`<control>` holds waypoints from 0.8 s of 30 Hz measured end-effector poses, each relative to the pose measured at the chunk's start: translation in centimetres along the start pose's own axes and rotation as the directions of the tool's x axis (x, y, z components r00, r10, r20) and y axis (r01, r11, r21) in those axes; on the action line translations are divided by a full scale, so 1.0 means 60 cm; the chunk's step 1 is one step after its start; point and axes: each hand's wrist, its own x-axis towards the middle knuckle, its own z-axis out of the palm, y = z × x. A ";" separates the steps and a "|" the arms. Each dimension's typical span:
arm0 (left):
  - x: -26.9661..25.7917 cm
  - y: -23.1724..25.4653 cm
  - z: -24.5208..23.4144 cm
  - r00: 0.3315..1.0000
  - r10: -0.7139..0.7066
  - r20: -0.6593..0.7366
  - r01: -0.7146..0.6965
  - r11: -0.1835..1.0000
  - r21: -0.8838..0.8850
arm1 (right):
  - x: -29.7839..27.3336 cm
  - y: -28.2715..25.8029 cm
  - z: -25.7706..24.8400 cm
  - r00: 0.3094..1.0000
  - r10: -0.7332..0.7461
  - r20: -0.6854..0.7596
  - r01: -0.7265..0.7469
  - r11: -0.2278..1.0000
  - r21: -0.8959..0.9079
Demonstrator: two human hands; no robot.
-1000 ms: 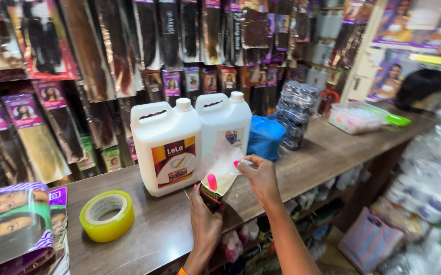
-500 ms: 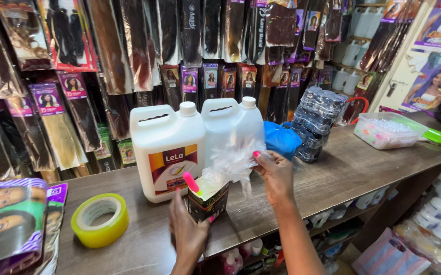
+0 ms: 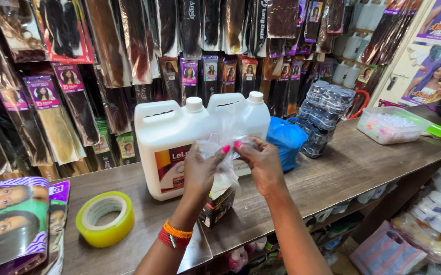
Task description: The person wipes stacks of packaged hair supplies with a cloth, then opens a green-lidded container to remove bubble wrap and sort colorful hair accessories. The person handles the items one by one and places them into a clear plastic bag.
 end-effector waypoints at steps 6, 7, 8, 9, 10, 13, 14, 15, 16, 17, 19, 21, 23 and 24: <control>0.015 -0.036 -0.042 0.986 0.075 -0.147 -0.076 0.997 0.002 | 0.021 0.049 -0.023 0.994 0.110 0.011 -0.090 0.866 -0.491; 0.016 -0.036 -0.049 0.987 0.081 -0.140 -0.087 0.996 -0.037 | 0.019 0.054 -0.023 0.999 0.038 0.028 -0.003 0.644 -0.765; 0.017 -0.036 -0.052 0.987 0.083 -0.134 -0.094 0.993 -0.077 | 0.005 0.061 -0.023 0.998 -0.022 0.065 0.069 0.332 -0.941; 0.018 -0.036 -0.054 0.987 0.096 -0.127 -0.107 0.991 -0.082 | -0.003 0.066 -0.022 0.990 -0.065 0.121 0.120 -0.026 -0.992; 0.016 -0.036 -0.056 0.987 0.106 -0.121 -0.117 0.989 -0.087 | -0.004 0.073 -0.019 0.988 -0.105 0.116 0.117 0.007 -0.993; 0.015 -0.033 -0.056 0.992 0.060 -0.108 -0.077 0.985 -0.157 | 0.005 0.087 -0.012 0.979 -0.203 0.030 0.069 0.186 -0.980; 0.015 -0.032 -0.057 0.994 0.032 -0.105 -0.052 0.981 -0.189 | 0.015 0.081 -0.016 0.976 -0.213 -0.044 0.023 0.302 -0.953; 0.017 -0.031 -0.061 0.992 0.066 -0.106 -0.084 0.981 -0.176 | 0.026 0.073 -0.019 0.970 -0.213 -0.118 -0.020 0.413 -0.910; 0.020 -0.030 -0.064 0.990 0.099 -0.102 -0.115 0.980 -0.162 | 0.032 0.063 -0.023 0.976 -0.174 -0.131 -0.005 0.585 -0.811; 0.022 -0.028 -0.067 0.986 0.131 -0.099 -0.145 0.978 -0.148 | 0.039 0.052 -0.025 0.982 -0.133 -0.137 0.005 0.734 -0.679; 0.024 -0.021 -0.074 0.996 0.061 -0.063 -0.071 0.985 -0.158 | 0.048 0.031 -0.023 0.989 -0.092 -0.118 0.030 0.894 -0.446; 0.026 -0.008 -0.074 0.999 0.040 0.009 -0.038 0.985 -0.169 | 0.054 0.009 -0.015 0.992 -0.098 -0.081 0.071 0.956 -0.285; 0.026 0.009 -0.072 0.991 0.067 0.114 -0.045 0.982 -0.184 | 0.054 -0.005 -0.002 0.987 -0.109 -0.117 0.075 0.962 -0.261; 0.024 0.017 -0.070 0.987 0.045 0.155 -0.023 0.989 -0.145 | 0.053 -0.008 0.005 0.985 -0.111 -0.132 0.076 0.966 -0.248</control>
